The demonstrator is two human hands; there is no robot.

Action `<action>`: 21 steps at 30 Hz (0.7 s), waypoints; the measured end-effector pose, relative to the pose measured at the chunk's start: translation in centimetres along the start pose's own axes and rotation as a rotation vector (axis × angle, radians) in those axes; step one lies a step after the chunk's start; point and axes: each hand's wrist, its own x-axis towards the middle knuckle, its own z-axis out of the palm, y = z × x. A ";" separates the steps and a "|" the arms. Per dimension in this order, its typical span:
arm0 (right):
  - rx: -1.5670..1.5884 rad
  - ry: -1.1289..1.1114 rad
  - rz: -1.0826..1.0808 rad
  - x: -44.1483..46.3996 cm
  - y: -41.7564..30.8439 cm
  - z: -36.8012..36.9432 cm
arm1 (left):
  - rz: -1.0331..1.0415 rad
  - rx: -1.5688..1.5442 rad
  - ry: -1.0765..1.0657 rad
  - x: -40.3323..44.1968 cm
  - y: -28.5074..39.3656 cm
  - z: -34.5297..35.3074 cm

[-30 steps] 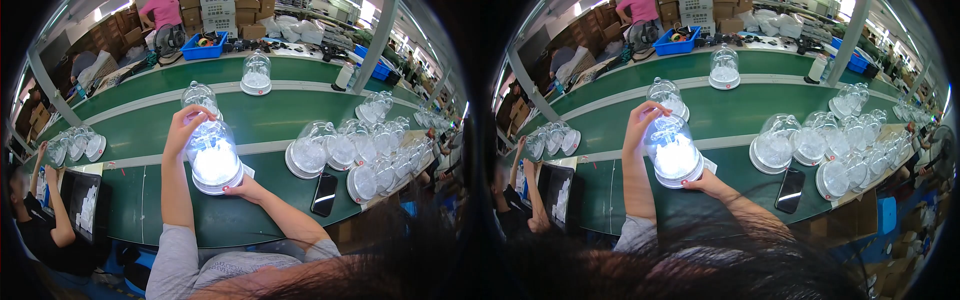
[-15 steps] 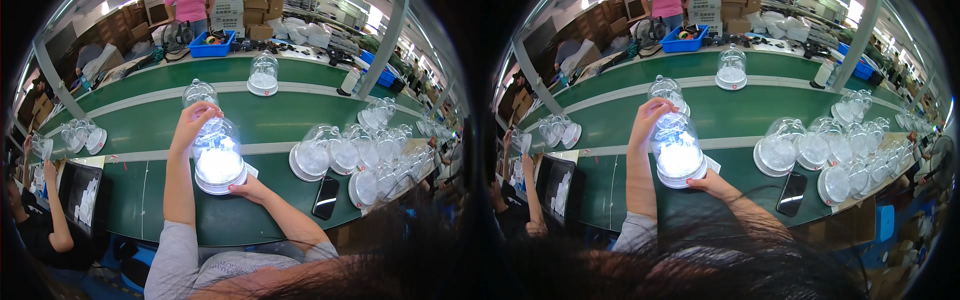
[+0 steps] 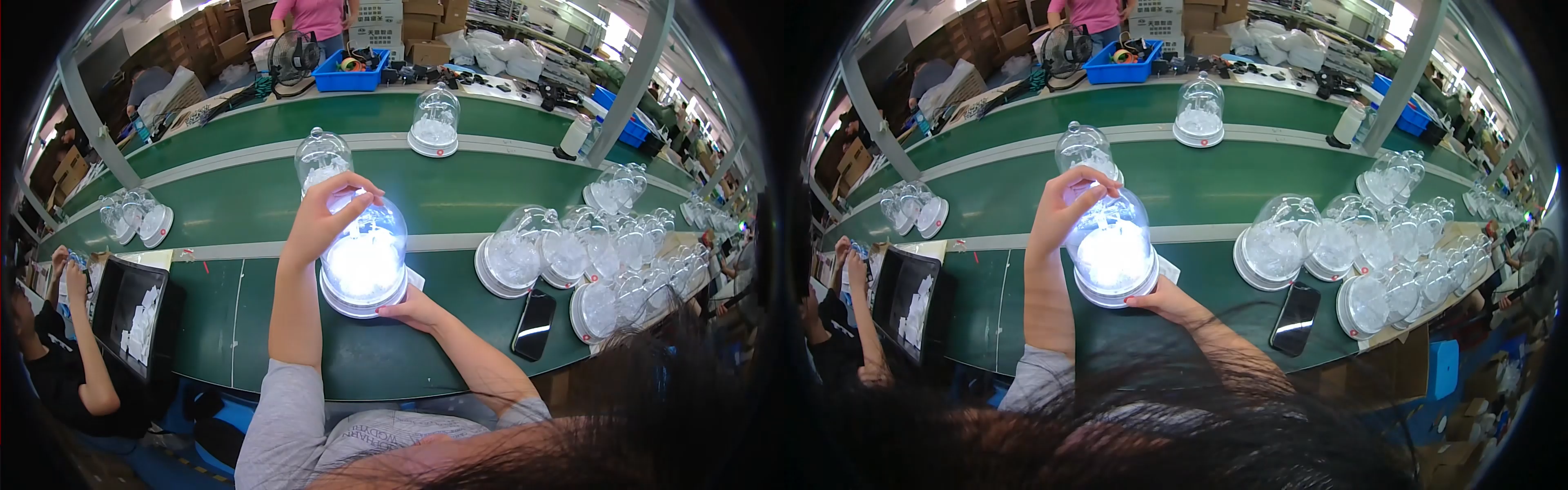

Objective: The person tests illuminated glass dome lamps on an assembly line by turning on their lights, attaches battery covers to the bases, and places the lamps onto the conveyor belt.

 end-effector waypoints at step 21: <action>-0.052 0.004 -0.016 -0.1 0.0 0.0 | -0.013 0.067 0.005 -0.4 1.2 0.6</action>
